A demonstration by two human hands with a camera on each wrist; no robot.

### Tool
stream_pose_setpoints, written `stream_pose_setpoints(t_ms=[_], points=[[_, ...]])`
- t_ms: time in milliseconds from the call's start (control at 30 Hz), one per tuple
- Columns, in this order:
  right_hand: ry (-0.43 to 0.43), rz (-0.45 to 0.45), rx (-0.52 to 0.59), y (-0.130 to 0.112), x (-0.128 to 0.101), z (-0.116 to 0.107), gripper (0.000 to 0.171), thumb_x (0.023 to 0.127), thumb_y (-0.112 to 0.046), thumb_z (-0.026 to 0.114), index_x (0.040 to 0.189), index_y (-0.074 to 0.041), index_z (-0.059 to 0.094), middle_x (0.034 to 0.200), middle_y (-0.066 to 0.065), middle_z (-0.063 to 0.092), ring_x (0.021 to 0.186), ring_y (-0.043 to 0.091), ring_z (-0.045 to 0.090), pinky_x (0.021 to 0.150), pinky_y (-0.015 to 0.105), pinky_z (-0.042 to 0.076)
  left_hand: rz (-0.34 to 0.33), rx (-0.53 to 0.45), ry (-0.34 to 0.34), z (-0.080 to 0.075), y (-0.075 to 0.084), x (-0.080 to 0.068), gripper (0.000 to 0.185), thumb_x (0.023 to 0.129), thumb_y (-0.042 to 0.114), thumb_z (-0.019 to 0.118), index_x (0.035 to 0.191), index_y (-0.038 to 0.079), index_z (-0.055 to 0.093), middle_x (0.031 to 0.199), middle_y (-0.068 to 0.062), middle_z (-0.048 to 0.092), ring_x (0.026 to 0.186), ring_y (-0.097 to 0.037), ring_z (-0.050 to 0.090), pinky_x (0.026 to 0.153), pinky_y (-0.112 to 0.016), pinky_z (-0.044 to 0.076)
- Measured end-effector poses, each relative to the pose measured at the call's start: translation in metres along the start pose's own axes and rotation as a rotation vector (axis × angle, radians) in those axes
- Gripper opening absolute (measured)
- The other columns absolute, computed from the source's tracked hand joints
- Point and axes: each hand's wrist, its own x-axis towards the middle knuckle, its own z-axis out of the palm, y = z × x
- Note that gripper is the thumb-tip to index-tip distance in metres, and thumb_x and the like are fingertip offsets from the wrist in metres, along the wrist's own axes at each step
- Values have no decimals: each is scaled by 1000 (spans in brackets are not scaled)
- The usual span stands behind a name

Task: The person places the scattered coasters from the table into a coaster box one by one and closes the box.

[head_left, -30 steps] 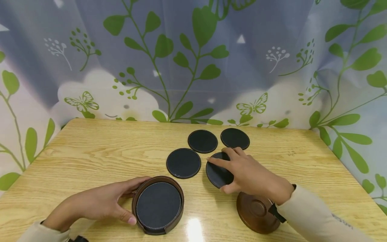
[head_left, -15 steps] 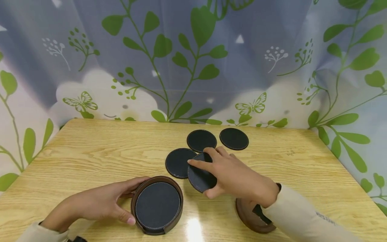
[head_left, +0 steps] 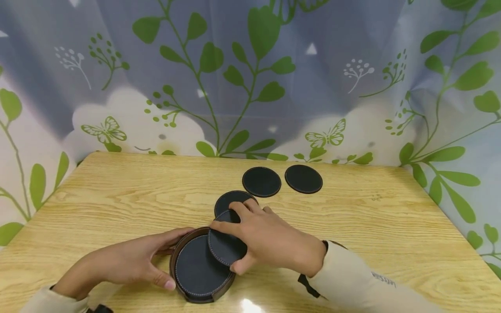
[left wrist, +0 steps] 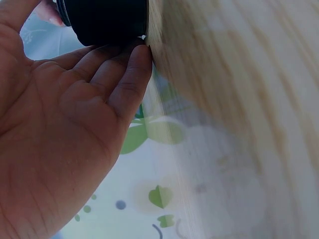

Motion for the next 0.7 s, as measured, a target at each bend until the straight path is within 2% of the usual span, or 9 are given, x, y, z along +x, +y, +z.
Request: stream_pose_setpoints(t_ms=[233, 467, 567, 633, 700], points=[[-37, -21, -33, -17, 12, 6, 84, 86, -55, 82, 159, -47, 41, 162, 9, 42, 138, 27, 45, 103, 55, 51, -12, 1, 1, -1, -2, 0, 100, 91, 26, 82, 169, 16, 20, 172, -20, 27, 152, -50, 36, 105, -7, 33], [-42, -66, -37, -28, 18, 12, 81, 87, -58, 81, 158, -45, 44, 158, 6, 45, 129, 23, 49, 95, 44, 53, -55, 14, 2, -2, -5, 1, 101, 91, 28, 82, 169, 17, 20, 171, -21, 27, 153, -49, 35, 103, -8, 33], [-37, -84, -49, -31, 20, 15, 80, 87, -60, 80, 157, -45, 45, 154, 5, 47, 122, 21, 49, 89, 39, 52, -53, 21, -7, -2, -5, 2, 101, 91, 27, 82, 169, 16, 19, 172, -21, 25, 153, -50, 33, 118, -34, 36], [-33, -93, -61, -33, 21, 17, 79, 87, -61, 79, 157, -45, 45, 152, 5, 48, 119, 20, 49, 87, 37, 52, -54, 25, -11, -2, -5, 2, 101, 91, 26, 82, 169, 16, 19, 172, -22, 23, 154, -50, 32, 119, -54, 34], [-29, -98, -67, -35, 23, 18, 79, 88, -62, 78, 157, -45, 45, 152, 5, 49, 118, 20, 49, 86, 38, 52, -60, 25, -12, -2, -6, 3, 101, 91, 27, 82, 169, 15, 19, 172, -21, 23, 154, -50, 32, 118, -55, 34]])
